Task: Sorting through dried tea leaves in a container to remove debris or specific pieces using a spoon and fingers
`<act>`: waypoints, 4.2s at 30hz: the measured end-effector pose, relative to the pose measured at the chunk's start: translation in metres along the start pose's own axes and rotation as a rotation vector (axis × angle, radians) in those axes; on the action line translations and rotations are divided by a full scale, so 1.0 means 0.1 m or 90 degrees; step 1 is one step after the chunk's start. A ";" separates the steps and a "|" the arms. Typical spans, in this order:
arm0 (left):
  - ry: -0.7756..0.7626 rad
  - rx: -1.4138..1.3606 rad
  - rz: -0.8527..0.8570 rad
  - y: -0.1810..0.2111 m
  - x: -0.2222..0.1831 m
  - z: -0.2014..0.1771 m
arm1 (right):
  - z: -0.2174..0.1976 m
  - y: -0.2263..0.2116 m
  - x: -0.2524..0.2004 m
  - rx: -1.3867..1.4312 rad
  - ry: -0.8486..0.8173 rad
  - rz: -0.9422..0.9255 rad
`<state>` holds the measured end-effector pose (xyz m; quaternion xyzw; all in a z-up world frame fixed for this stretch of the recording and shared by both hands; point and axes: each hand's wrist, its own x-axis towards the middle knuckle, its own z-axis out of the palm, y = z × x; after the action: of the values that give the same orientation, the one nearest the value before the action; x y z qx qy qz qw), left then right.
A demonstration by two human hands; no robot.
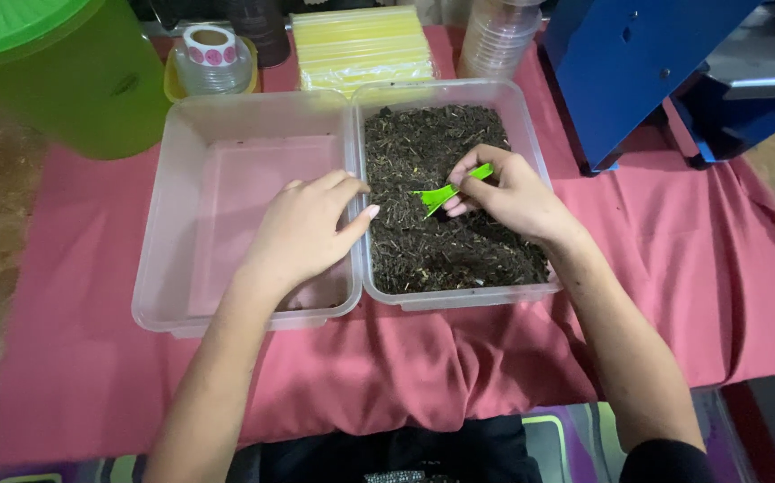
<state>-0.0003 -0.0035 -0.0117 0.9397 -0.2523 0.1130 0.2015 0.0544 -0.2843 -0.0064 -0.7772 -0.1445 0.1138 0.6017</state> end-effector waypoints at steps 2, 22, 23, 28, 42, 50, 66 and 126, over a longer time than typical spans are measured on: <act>0.011 0.010 0.000 -0.03 0.00 0.06 | -0.01 -0.03 0.00 -0.007 -0.002 -0.007; 0.057 0.013 0.014 -0.04 0.03 0.11 | 0.03 -0.02 -0.01 -0.035 0.052 -0.041; 0.046 0.017 0.016 -0.02 0.03 0.09 | 0.03 0.00 0.00 -0.037 0.046 -0.043; 0.050 0.072 0.039 -0.05 0.02 0.13 | 0.05 -0.05 -0.04 -0.029 0.038 -0.053; 0.073 -0.029 0.129 0.08 0.09 0.05 | 0.05 -0.08 -0.06 0.010 0.018 -0.033; 0.090 -0.030 0.134 0.12 0.08 0.04 | 0.02 0.02 0.01 -0.027 0.048 -0.045; 0.080 -0.009 0.108 0.07 0.09 -0.01 | 0.00 -0.03 0.07 -0.013 0.146 -0.071; 0.119 -0.021 0.035 0.39 0.28 0.26 | 0.08 -0.32 -0.15 -0.054 0.008 -0.004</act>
<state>0.0054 -0.0576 -0.0132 0.9143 -0.2598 0.2014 0.2368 0.0346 -0.2755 0.0225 -0.8021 -0.1480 0.1011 0.5696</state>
